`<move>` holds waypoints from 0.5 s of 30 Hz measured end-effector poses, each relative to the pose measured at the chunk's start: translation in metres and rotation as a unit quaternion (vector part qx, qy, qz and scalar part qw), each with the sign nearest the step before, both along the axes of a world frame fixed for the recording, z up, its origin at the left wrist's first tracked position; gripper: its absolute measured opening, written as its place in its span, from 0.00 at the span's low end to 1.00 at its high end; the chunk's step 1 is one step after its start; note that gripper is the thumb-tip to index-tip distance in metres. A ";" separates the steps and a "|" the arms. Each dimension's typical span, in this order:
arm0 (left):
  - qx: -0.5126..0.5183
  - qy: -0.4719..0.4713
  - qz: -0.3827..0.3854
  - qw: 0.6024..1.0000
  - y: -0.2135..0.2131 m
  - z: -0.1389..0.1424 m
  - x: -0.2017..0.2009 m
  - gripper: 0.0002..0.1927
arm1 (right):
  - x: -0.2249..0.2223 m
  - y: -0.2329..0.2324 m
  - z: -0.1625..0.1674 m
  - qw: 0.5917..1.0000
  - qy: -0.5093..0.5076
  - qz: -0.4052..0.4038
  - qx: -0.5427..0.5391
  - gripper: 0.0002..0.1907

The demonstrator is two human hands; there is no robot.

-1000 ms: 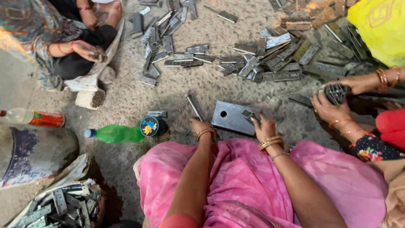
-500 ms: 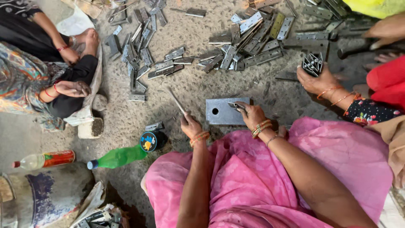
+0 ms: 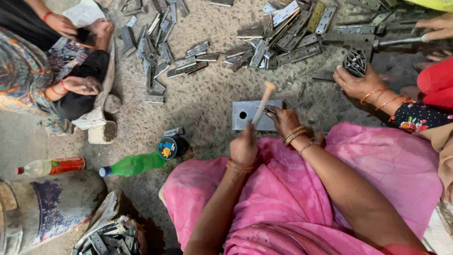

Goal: The person assembles metal hinges by placing two plates on a metal block, inserting a pin, and tapping it with a hammer. The person then places the assembled hinge into a bucket.

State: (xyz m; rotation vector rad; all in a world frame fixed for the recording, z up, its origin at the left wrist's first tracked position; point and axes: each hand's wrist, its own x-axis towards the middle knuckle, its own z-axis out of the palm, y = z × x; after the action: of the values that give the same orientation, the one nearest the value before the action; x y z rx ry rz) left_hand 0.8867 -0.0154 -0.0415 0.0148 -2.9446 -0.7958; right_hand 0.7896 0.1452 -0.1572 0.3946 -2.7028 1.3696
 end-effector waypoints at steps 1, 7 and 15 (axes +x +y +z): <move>0.007 0.024 0.011 1.000 -0.004 -0.018 0.003 0.20 | 0.000 0.000 0.000 1.000 0.015 0.006 0.015 0.14; 0.139 0.040 0.062 0.987 -0.023 -0.071 0.001 0.15 | 0.000 0.002 0.005 0.998 0.060 0.008 0.007 0.15; 0.393 0.308 0.096 0.861 -0.006 0.016 0.017 0.17 | -0.002 0.003 0.004 0.997 0.071 0.005 -0.004 0.16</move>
State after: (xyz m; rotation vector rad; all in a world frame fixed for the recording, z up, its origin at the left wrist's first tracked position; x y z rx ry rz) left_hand 0.9041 -0.0216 -0.0257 0.0883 -1.8396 -1.5497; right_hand 0.7880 0.1487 -0.1533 0.4850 -2.5833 1.3024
